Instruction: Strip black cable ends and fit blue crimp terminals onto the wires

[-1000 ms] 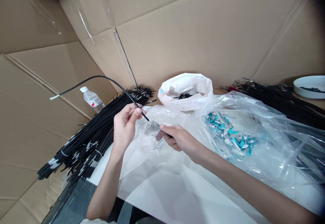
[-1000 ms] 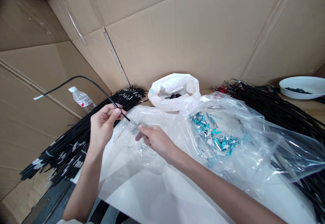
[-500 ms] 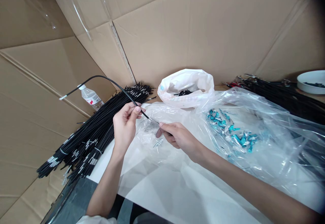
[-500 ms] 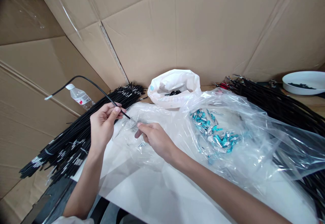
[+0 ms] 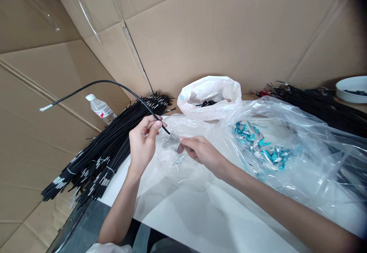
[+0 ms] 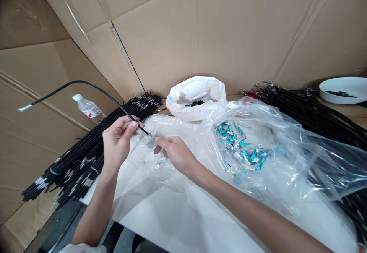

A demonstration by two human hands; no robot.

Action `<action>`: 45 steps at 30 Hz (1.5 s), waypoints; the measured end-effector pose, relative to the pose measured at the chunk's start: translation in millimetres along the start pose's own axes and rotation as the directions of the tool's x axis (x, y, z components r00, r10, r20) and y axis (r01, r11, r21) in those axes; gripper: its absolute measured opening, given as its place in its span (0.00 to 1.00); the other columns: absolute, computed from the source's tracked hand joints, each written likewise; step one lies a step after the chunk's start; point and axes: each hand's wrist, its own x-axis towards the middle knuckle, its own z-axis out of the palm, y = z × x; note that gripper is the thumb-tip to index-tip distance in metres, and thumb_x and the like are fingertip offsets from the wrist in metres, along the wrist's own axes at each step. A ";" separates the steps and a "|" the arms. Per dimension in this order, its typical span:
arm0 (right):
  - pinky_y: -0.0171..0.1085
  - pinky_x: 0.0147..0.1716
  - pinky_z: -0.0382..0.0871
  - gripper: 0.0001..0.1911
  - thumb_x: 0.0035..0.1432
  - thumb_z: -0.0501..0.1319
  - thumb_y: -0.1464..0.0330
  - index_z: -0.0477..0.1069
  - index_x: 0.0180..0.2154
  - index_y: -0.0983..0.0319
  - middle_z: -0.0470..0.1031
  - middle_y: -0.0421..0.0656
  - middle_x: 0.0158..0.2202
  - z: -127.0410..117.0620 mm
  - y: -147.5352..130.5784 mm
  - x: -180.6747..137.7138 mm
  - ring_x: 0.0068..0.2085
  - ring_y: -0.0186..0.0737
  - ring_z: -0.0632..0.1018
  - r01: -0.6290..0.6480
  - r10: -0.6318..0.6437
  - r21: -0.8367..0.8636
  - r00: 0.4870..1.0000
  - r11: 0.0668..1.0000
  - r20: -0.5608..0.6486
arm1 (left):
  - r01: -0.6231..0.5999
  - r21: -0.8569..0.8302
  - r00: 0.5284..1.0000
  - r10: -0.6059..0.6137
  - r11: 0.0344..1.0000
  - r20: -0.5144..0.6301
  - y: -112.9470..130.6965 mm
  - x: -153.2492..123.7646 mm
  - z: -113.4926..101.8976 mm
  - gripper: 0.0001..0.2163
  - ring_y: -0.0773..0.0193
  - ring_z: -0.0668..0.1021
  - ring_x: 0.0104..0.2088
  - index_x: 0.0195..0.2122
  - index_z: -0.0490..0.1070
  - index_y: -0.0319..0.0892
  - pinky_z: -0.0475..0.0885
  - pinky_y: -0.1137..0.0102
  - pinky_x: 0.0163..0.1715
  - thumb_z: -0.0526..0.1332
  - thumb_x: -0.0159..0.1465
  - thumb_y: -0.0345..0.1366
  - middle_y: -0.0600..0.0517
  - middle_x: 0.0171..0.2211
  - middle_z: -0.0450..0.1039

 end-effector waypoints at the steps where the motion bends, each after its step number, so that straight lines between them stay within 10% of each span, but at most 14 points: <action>1: 0.38 0.25 0.43 0.22 0.66 0.55 0.60 0.73 0.24 0.64 0.49 0.33 0.17 -0.7 -0.3 0.3 0.21 0.30 0.52 0.002 -0.002 -0.002 1.000 1.000 0.000 | -0.005 0.008 1.000 0.005 1.000 0.001 0.0 -0.2 -0.1 0.09 0.63 0.80 0.37 0.42 0.76 0.42 0.72 0.74 0.33 0.65 0.67 0.42 0.51 0.33 0.81; 32: 0.38 0.25 0.44 0.22 0.66 0.55 0.57 0.71 0.23 0.62 0.50 0.33 0.17 2.6 11.2 2.7 0.21 0.31 0.54 0.104 -0.106 -0.029 0.991 0.994 -0.084 | -0.096 0.142 0.991 0.108 0.985 -0.082 4.6 -11.1 10.4 0.07 0.61 0.82 0.39 0.41 0.75 0.44 0.73 0.71 0.37 0.64 0.68 0.41 0.51 0.36 0.83; 45: 0.35 0.19 0.35 0.19 0.68 0.56 0.61 0.69 0.26 0.64 0.43 0.28 0.16 -2.4 3.7 -1.0 0.19 0.27 0.43 -0.118 0.080 0.339 0.989 0.933 0.125 | -0.071 0.059 0.997 0.069 0.996 0.032 5.0 -10.4 10.4 0.07 0.62 0.80 0.37 0.41 0.75 0.43 0.73 0.71 0.40 0.62 0.69 0.40 0.51 0.34 0.80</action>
